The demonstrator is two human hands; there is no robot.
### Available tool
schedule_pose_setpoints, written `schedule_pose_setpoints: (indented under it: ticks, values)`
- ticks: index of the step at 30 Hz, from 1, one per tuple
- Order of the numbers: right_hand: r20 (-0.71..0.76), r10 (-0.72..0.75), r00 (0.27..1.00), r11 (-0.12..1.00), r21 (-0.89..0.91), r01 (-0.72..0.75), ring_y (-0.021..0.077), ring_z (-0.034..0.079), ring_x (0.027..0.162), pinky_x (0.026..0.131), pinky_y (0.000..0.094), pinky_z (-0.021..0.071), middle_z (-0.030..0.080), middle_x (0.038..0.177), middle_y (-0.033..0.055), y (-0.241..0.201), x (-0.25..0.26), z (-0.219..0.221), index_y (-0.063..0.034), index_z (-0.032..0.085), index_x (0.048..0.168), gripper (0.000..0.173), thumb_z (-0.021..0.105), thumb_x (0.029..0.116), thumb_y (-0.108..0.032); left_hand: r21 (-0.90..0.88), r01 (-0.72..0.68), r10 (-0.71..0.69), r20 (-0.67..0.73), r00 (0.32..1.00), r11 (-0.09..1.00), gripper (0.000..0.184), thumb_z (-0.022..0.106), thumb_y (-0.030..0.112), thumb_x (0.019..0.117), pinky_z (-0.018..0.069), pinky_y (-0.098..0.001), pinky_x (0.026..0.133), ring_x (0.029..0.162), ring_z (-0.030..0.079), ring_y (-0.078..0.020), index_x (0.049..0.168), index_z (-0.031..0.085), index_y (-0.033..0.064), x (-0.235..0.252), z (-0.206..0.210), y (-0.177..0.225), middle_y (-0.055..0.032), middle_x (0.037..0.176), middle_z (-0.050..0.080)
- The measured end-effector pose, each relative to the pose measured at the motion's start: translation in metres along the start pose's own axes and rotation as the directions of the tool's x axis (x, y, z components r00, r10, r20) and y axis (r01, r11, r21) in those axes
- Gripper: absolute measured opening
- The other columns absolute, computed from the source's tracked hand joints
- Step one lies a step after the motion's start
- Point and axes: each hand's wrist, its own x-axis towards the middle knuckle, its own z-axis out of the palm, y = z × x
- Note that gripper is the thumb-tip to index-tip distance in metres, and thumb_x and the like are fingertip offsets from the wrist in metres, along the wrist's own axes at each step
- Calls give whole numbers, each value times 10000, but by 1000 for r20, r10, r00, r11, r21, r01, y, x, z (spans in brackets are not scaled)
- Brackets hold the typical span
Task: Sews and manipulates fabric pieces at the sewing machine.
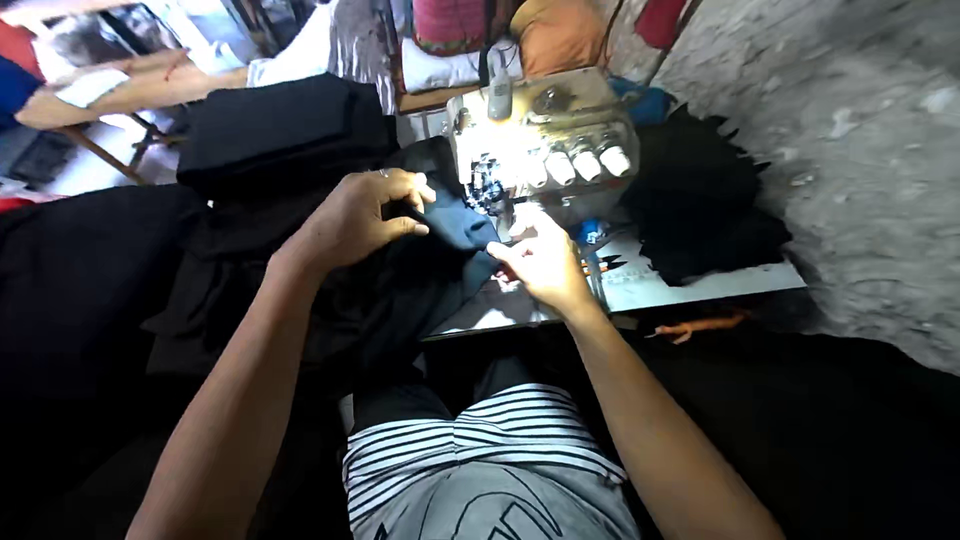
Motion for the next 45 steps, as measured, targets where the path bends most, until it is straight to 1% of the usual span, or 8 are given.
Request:
schedule_pose_setpoints:
  ticks: [7,16,22,25,28,35,40,45]
  values:
    - [-247,-614,750,789,-231,570,240,688,1044,920,370,566,704,1088,179,-19,1,34,33,689,1034,355,855,776,-144,-142,101,-138,-284,949,985,217,702,292,977,514,-265,568,568,564,-49,1086,724,106,30,2,116,41,697,635]
    - [-112,-899,424,409,132,903,157,695,1029,896,286,593,719,1052,137,-82,-13,-8,8,756,949,129,817,837,-16,-288,24,-134,-366,921,957,268,625,244,1039,518,-171,571,608,589,-9,1216,643,44,5,-13,132,29,829,687]
    - [-243,-446,862,882,48,470,1,519,599,541,153,433,541,665,-62,-23,-81,-28,-134,539,652,365,862,819,-168,-809,125,-554,-270,788,574,264,561,247,1063,598,-347,901,987,699,-143,1282,596,103,-69,102,131,-11,1119,701]
    - [-213,-444,870,896,-135,424,45,455,562,512,204,361,459,598,-42,-23,-106,-9,-127,525,585,466,880,806,-334,-980,186,-741,77,668,66,297,464,230,1103,617,-274,690,739,692,-110,1377,536,139,-43,139,134,-45,942,684]
    - [-181,-544,819,832,-246,498,91,570,654,621,257,473,556,644,-10,-20,-116,-12,-97,676,663,354,865,837,-340,-981,65,-746,181,641,-182,404,445,181,1107,607,-367,841,938,700,-204,1503,417,104,-16,138,118,-134,1131,662]
    - [-158,-449,879,885,-213,414,70,695,688,997,464,590,708,721,-14,-5,-117,-12,-44,764,860,202,858,852,-222,-974,-51,-789,146,597,-219,439,462,87,1089,602,-369,917,1062,711,-222,1522,393,59,-6,135,117,-149,1243,667]
    - [-39,-38,998,996,79,41,58,720,667,544,205,607,766,848,-51,-8,-111,-11,-131,642,1202,460,876,826,-255,-982,-70,-800,99,592,-173,468,473,89,1089,603,-373,918,1075,713,-252,1540,352,58,-10,136,119,-187,1254,665]
    - [64,15,998,990,136,-24,61,663,611,558,218,586,732,775,-32,-7,-110,-11,-117,797,907,155,844,860,-257,-990,-88,-824,39,566,-107,492,517,60,1067,611,-373,895,1028,731,-261,1531,356,65,-15,135,123,-197,1195,690]
